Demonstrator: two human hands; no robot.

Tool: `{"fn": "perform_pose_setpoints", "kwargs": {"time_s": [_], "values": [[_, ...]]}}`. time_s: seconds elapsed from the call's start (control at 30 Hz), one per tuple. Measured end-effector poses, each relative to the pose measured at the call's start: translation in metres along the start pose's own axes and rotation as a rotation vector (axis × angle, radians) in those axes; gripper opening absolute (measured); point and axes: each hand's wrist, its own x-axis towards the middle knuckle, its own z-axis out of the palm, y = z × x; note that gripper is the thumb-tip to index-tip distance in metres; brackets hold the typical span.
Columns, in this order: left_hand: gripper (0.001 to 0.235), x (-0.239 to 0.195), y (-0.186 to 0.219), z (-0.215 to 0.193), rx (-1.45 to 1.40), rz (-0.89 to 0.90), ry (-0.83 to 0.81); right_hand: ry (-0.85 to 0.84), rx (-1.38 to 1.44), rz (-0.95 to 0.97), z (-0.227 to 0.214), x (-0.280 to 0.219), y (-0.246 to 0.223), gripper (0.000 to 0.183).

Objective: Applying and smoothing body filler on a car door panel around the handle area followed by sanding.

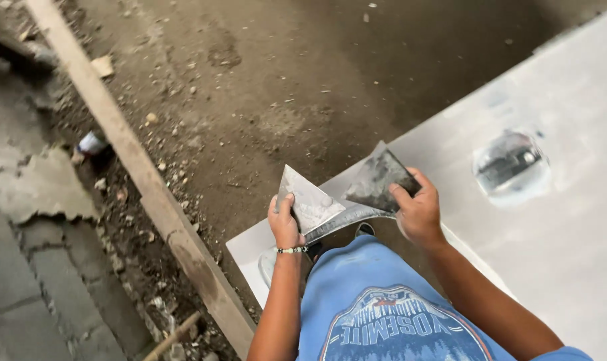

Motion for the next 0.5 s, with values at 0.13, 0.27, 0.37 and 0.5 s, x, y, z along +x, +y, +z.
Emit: {"fn": "perform_pose_setpoints", "kwargs": {"time_s": [0.13,0.27,0.37,0.5], "values": [[0.009,0.004,0.000,0.012,0.050,-0.045,-0.013,0.029,0.062,0.038,0.001,-0.019,0.008,0.020],[0.018,0.007,-0.012,0.015,0.262,0.159,-0.084,0.022,-0.308,0.012,0.004,-0.043,0.004,0.020],[0.019,0.001,-0.009,0.029,0.298,0.172,-0.123,-0.075,-0.403,0.071,-0.019,-0.044,0.002,0.021],[0.015,0.001,-0.011,0.045,0.228,0.128,-0.118,-0.162,-0.499,0.132,-0.069,-0.041,0.013,0.025]]}}
